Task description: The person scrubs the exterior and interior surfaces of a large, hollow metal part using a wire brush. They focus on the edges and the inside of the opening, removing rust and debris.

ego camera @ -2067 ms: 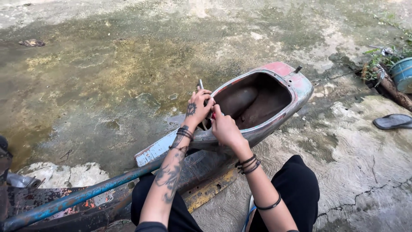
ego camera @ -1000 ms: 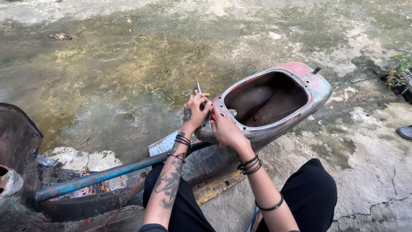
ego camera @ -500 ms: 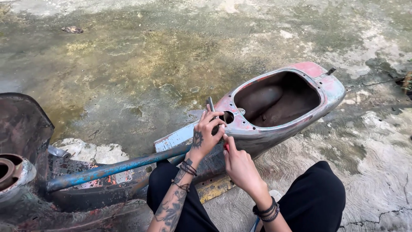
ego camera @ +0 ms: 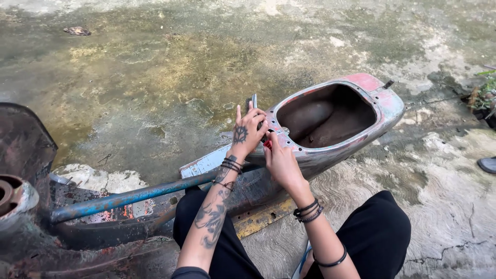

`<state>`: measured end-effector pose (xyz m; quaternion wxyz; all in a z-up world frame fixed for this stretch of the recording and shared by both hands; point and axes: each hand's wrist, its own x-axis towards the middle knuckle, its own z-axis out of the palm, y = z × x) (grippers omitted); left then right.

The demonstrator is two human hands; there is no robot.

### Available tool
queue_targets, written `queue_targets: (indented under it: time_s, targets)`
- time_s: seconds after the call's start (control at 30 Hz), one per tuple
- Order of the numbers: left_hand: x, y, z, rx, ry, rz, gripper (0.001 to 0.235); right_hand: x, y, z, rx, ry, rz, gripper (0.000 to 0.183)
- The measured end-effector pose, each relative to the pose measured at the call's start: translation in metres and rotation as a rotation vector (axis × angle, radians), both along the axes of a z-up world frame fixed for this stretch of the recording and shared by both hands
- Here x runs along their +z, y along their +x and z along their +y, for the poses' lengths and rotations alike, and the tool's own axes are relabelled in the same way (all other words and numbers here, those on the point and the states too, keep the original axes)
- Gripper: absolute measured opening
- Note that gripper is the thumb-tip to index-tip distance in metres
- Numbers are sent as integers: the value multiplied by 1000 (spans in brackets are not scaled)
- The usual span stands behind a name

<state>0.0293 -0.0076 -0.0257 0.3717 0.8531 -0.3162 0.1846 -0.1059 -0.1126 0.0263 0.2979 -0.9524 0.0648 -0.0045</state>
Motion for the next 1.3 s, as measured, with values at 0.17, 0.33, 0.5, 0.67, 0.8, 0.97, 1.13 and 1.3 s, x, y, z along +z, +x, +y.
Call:
queue_targets:
  time_s: [0.17,0.33,0.5,0.67,0.8,0.97,1.13,1.3]
  targets:
    - [8,-36,21,-20,-32,19,25,18,-45,16,30,-169,72,42]
    - [18,-83,30,-46,-62,42,23,26,-87,28,43,-181,131,44]
    - [29,-109,32,-68,-119,68,22,22,-103,32,21,-74,136,41]
    - [24,-47,21,-131,-139,82,28,28,-49,25,2,-104,101,42]
    - [1,12,15,-109,-104,154,27,37,-5,23,41,-224,81,40]
    - [-19,59,3,-90,-117,224,30,15,59,3,62,-242,46,42]
    - [-53,101,-21,-44,-85,271,32,-3,102,-24,40,-141,91,32]
    - [-50,107,-39,82,75,165,28,19,90,-40,71,-6,142,30]
